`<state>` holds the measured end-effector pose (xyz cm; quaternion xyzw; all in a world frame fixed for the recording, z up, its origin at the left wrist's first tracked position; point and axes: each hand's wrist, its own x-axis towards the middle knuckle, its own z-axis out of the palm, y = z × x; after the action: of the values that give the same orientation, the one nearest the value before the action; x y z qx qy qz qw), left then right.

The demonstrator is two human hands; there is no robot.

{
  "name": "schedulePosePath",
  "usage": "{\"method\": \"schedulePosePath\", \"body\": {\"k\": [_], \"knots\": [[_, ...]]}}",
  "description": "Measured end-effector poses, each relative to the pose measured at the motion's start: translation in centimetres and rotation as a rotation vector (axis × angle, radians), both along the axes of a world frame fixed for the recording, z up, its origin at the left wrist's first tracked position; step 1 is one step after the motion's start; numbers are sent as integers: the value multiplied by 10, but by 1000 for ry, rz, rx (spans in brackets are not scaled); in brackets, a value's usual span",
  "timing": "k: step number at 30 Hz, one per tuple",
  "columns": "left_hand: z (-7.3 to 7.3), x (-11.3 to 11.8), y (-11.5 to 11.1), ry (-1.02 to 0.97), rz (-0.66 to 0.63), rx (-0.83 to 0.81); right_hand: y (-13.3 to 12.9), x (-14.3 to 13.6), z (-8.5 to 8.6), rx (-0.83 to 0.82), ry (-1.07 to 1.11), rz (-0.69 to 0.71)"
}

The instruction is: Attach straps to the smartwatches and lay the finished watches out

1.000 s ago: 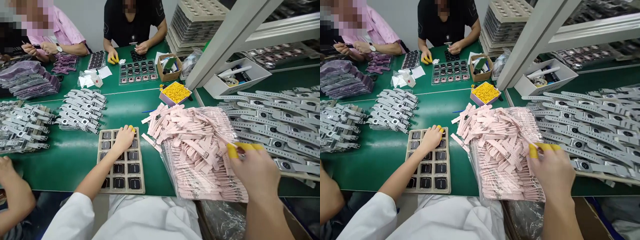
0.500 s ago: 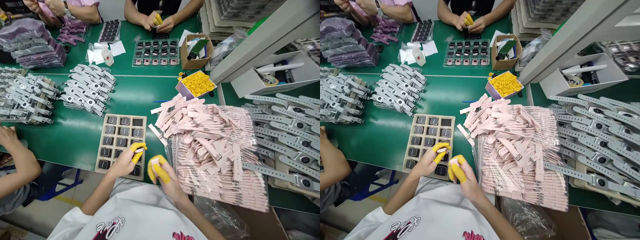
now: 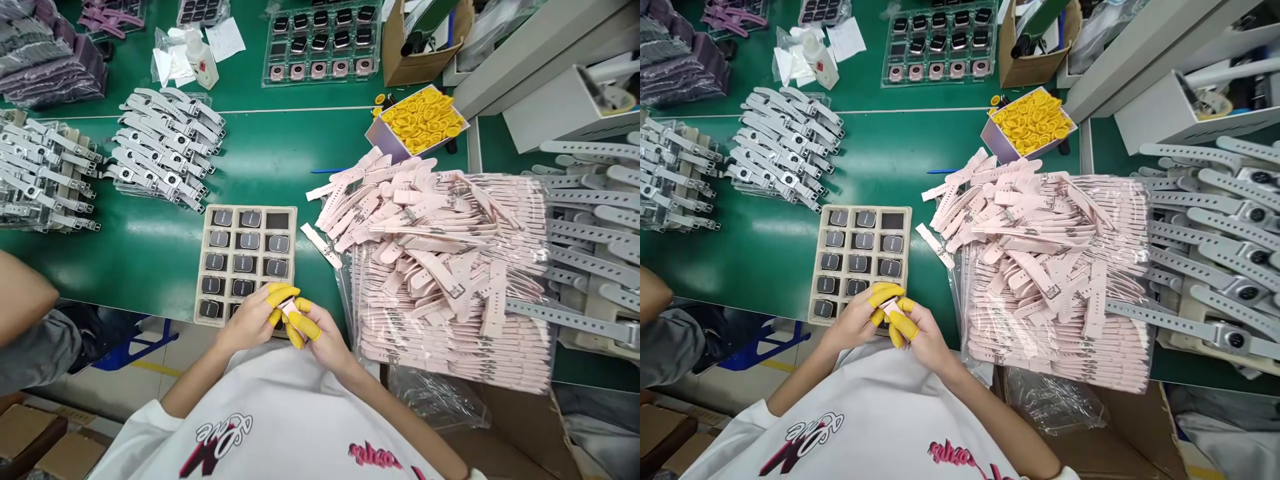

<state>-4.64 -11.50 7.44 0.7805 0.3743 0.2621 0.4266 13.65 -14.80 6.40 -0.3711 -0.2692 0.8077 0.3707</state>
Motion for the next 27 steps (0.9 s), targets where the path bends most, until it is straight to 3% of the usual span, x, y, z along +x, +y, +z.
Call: {"method": "schedulePosePath", "body": {"k": [6,10,18,24,27], "knots": [[-2,5,-1,75,48,64,3,-1,1,-182,171,-123],[6,3,2,60,-21,-20,6,-1,7,-232,190,-160],[22,-1,12,296,-76,83,16,3,19,-309,175,-44],[28,-4,17,245,-143,84,18,6,21,-338,130,7],[27,-3,17,325,-141,119,18,7,19,-355,116,13]]}}
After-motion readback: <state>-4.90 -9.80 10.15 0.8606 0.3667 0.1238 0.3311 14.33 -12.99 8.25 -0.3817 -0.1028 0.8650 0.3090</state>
